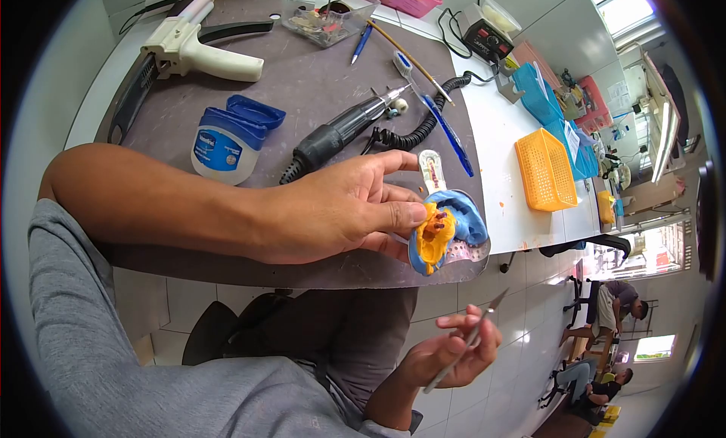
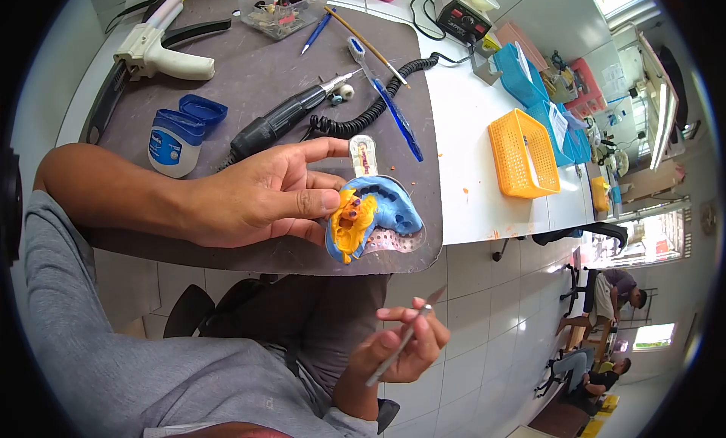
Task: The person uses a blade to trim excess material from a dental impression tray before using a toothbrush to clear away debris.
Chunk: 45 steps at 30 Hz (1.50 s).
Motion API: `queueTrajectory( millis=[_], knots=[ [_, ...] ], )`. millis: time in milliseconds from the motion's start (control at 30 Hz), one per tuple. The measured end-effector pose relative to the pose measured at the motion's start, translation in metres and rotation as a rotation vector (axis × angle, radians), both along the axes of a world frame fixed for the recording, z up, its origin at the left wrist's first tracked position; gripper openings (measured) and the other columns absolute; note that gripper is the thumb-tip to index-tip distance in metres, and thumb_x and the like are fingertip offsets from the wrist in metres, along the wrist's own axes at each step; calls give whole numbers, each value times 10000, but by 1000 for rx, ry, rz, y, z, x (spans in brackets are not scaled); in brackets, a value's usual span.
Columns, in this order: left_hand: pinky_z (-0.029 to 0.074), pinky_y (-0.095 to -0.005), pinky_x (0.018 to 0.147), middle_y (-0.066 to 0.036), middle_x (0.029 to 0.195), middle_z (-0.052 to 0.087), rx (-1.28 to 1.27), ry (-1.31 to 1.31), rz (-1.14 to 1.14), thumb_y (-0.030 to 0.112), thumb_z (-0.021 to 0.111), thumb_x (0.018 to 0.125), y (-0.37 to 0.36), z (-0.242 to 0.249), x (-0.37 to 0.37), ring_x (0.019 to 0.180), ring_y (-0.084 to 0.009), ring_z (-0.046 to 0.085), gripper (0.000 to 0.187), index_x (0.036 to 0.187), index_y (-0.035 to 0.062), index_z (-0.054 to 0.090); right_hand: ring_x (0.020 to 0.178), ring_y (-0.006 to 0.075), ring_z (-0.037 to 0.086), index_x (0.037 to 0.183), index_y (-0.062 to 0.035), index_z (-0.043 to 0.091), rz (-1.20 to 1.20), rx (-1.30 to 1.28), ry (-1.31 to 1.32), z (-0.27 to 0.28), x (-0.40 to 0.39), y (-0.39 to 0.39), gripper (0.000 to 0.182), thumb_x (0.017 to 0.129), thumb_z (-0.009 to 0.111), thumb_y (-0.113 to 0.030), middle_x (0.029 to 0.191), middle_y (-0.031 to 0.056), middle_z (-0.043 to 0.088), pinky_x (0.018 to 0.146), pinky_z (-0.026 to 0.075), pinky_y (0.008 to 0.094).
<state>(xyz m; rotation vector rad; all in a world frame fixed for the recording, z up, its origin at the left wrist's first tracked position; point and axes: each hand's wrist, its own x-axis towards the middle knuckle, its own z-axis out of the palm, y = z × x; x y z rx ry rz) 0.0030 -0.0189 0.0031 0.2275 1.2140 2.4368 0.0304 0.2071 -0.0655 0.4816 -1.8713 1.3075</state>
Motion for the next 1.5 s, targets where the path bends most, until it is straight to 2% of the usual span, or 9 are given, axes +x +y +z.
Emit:
queueTrajectory(
  millis=[67, 167, 333, 467, 600, 767, 1100, 1433, 1500],
  knots=[
    [495, -316, 944, -138, 1274, 560, -8, -5, 7, 182, 554, 983, 0, -2, 0, 1147, -164, 565, 656, 1474, 40, 142, 631, 172, 593, 1135, 11, 517, 86, -64, 138, 4, -13, 6, 451, 1009, 451, -416, 984, 157, 605, 923, 479, 452],
    [496, -323, 944, -143, 1263, 567, -7, -24, 15, 196, 560, 981, 0, -1, 0, 1143, -170, 569, 673, 1475, 38, 133, 703, 201, 651, 1122, -39, 509, 147, 72, 167, 35, -31, 0, 424, 1028, 370, -428, 782, 104, 653, 957, 455, 474],
    [497, -334, 943, -146, 1261, 569, 12, -52, 16, 209, 564, 980, 0, -1, -1, 1141, -177, 571, 685, 1483, 50, 128, 896, 273, 689, 982, -15, 650, 178, 271, 65, 70, -46, -16, 159, 946, 584, -155, 958, 164, 708, 955, 457, 463],
    [500, -342, 942, -140, 1244, 570, 19, -69, -5, 230, 570, 977, -1, -1, -1, 1155, -180, 561, 726, 1500, 56, 98, 942, 280, 681, 980, -68, 709, 276, 381, -26, 88, -55, -28, 116, 886, 640, -66, 975, 158, 702, 861, 524, 399],
    [509, -336, 943, -142, 1255, 544, 24, -48, -25, 250, 573, 975, -2, -2, -1, 1169, -182, 550, 767, 1514, 52, 66, 982, 272, 659, 1024, -33, 680, 348, 532, 1, 95, -62, -30, 151, 946, 581, -116, 1019, 184, 690, 828, 521, 364],
    [521, -334, 937, -148, 1270, 529, 35, -58, -47, 268, 561, 981, -3, -2, -2, 1150, -186, 563, 785, 1512, 22, 39, 854, 243, 686, 935, -75, 713, 364, 598, 120, 94, -68, -33, 122, 824, 685, -35, 907, 107, 709, 904, 500, 422],
    [532, -333, 923, -148, 1254, 549, 2, -41, -36, 257, 559, 982, -2, -4, -1, 1121, -183, 581, 770, 1505, 8, 52, 851, 234, 686, 917, -77, 711, 407, 588, 100, 91, -71, -33, 114, 811, 695, -40, 867, 90, 701, 938, 477, 439],
    [514, -295, 906, -149, 1264, 558, -25, 37, 30, 180, 597, 962, 0, -4, 1, 1124, -173, 576, 780, 1510, 35, 62, 984, 289, 660, 1008, -44, 691, 350, 537, 69, 92, -63, -30, 183, 830, 693, -86, 987, 127, 697, 962, 461, 453],
    [508, -283, 914, -133, 1272, 557, -106, 93, 110, 135, 609, 949, 1, -3, 3, 1137, -163, 567, 713, 1486, 35, 153, 1012, 303, 649, 1039, -25, 679, 331, 481, 55, 88, -63, -28, 222, 833, 698, -103, 1020, 143, 691, 969, 456, 455]
  ],
)
